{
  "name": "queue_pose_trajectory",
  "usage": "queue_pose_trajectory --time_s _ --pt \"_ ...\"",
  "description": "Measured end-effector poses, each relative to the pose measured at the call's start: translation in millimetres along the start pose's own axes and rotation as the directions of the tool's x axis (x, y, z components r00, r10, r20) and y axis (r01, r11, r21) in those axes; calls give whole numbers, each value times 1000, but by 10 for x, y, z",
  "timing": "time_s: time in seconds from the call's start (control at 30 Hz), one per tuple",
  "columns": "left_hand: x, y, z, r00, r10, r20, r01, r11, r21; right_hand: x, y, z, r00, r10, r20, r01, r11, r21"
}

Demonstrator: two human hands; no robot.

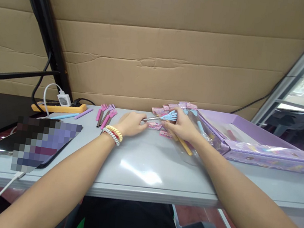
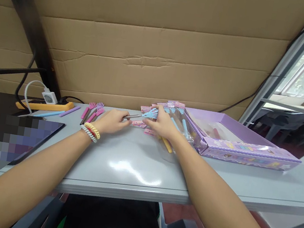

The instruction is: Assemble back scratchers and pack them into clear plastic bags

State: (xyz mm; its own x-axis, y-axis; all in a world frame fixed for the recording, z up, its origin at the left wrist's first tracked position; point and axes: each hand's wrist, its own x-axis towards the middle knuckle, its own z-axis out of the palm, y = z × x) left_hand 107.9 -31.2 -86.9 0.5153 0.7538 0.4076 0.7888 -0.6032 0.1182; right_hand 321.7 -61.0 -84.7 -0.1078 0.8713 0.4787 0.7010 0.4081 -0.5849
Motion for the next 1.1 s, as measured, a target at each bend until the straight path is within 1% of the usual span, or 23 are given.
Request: queue_pose_trajectory --time_s 0.1,0.23,0.33,0.4,0.5,0.57,0.63,0.7,0.8,0.9,1.0,1.1 --pt "13 -33 38 999 43 -5 -43 999 5 5 60 -14 998 -14 54 13 1000 11" --pt "12 -26 43 999 48 -18 -49 998 -32 14 108 -22 999 -28 41 29 999 -27" --pt "-2 -13 30 999 37 -20 -38 998 -53 19 107 -26 999 -45 30 48 994 -99" --pt "-5 -18 33 998 50 -26 -51 997 -66 23 101 -27 999 -51 14 52 987 -153" --pt "3 -39 56 992 119 -35 -122 988 -94 27 94 -24 999 -39 23 42 978 -202" --pt "11 -47 73 985 170 -29 -172 978 -119 25 89 -21 999 -25 35 32 981 -194" --pt "12 -41 78 981 195 -7 -194 971 -138 22 84 -20 999 -21 29 26 987 -161" --pt "8 -24 73 982 188 20 -183 972 -147 19 79 -23 999 -33 20 36 990 -139" --pt "-1 -3 59 987 156 39 -150 979 -140 17 69 -33 997 -53 52 61 985 -163" --pt "-4 -4 56 988 143 51 -135 981 -136 13 54 -40 996 -23 83 39 981 -191" --pt "-4 -1 52 989 138 45 -130 982 -138 8 35 -39 996 0 89 17 981 -193" --pt "-6 41 30 994 107 15 -105 990 -96 8 23 -28 998 -31 59 40 986 -160"
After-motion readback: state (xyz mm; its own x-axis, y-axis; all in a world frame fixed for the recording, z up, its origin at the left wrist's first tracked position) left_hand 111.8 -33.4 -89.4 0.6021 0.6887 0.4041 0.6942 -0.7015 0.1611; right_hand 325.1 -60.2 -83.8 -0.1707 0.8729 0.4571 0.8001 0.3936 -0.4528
